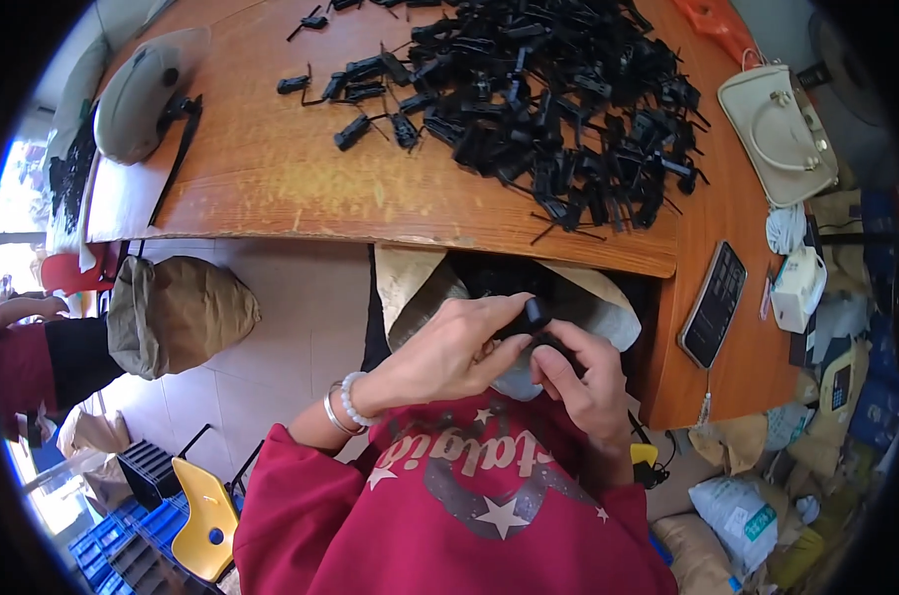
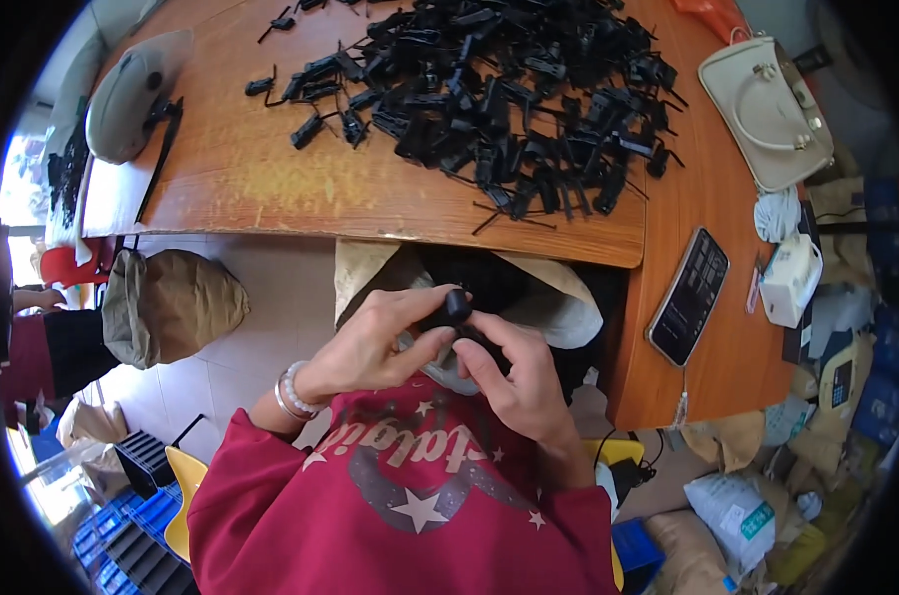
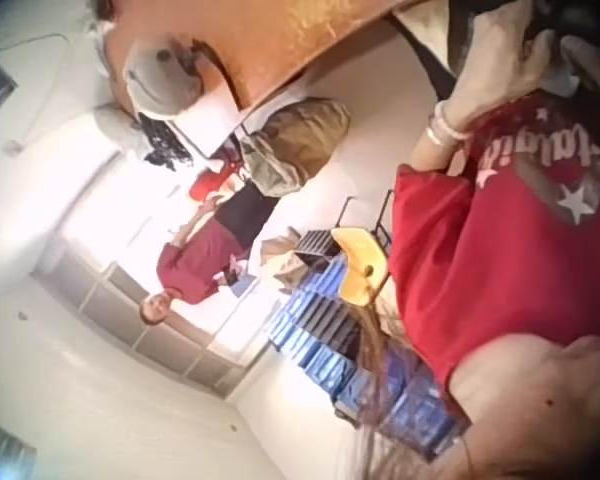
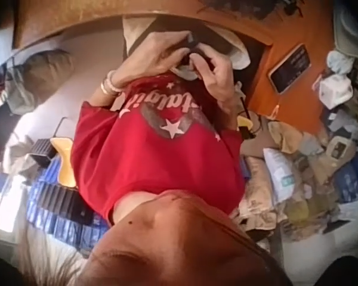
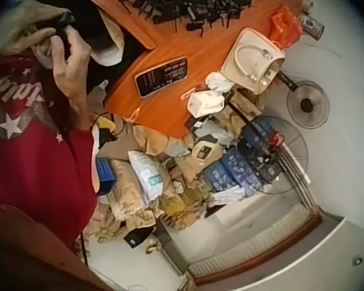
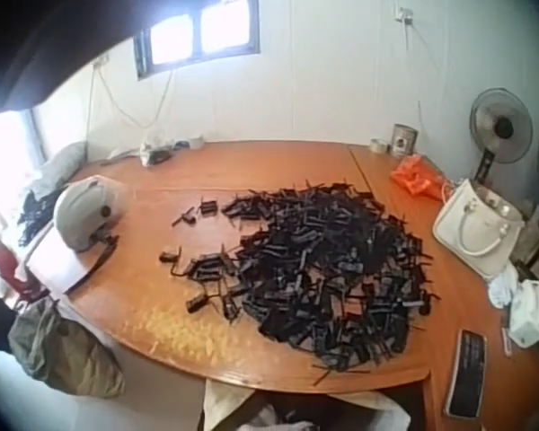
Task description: The recorder is sorting and inspecting small black plastic components from a pile on a workbench into a bag.
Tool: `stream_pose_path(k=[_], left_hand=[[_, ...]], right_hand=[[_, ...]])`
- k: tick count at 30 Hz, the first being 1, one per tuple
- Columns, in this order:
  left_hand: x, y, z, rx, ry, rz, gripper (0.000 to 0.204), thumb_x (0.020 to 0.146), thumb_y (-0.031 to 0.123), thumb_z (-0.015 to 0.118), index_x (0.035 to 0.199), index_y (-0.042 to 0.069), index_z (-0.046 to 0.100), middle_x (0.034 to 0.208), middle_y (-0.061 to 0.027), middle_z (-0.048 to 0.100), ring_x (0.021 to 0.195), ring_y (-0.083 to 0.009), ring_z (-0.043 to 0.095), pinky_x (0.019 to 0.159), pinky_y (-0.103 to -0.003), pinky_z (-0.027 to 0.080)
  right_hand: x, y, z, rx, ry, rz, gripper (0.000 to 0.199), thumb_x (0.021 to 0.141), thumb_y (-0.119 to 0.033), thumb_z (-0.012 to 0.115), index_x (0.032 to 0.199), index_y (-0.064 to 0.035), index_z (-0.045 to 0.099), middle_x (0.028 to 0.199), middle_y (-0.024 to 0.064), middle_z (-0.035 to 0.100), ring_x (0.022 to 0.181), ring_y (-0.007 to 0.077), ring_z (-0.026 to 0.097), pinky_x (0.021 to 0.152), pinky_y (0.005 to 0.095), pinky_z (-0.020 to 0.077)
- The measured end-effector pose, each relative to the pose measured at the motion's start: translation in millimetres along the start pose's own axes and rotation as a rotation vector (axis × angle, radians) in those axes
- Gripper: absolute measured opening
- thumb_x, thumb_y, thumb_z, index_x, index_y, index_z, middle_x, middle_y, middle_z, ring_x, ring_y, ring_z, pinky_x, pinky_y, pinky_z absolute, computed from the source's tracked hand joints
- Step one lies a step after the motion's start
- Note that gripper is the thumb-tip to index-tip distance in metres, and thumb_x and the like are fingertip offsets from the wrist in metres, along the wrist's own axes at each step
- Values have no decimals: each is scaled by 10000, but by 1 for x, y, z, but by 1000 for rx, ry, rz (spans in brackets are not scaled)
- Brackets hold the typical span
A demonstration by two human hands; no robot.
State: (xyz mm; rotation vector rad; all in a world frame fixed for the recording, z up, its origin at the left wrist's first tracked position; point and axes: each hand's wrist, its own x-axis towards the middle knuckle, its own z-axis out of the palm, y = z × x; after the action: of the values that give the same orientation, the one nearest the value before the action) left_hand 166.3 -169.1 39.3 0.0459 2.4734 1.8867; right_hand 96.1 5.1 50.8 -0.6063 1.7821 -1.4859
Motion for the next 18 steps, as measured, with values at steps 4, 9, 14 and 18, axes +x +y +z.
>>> stream_pose_path(k=[4,9,14,18], left_hand=[[-3,2,4,121,33,66,387,775,13,598,1132,-95,496,823,-207,603,618,-305,610,542,-315,500],[-3,-3,4,204,61,190,405,769,12,607,1140,-95,485,851,-212,602,608,-316,604,523,-325,491],[-5,-17,9,170,143,258,388,799,29,599,1151,-78,474,846,-213,591,654,-332,609,584,-360,482],[2,-2,-7,-3,-120,-87,423,888,197,551,1187,-93,475,976,-298,582,896,-408,586,747,-406,481]], right_hand=[[-1,2,-3,-40,-20,1,212,870,-109,551,1016,44,568,644,77,557,599,153,552,578,271,426],[3,3,-5,-99,-34,-33,210,876,-110,551,1018,44,566,639,71,548,561,142,534,543,263,420],[7,11,-4,144,-59,56,186,876,-92,543,999,39,589,629,26,543,521,74,481,480,215,378],[10,19,-22,210,-203,223,158,876,-82,525,948,26,614,628,5,553,491,33,438,448,188,335]])
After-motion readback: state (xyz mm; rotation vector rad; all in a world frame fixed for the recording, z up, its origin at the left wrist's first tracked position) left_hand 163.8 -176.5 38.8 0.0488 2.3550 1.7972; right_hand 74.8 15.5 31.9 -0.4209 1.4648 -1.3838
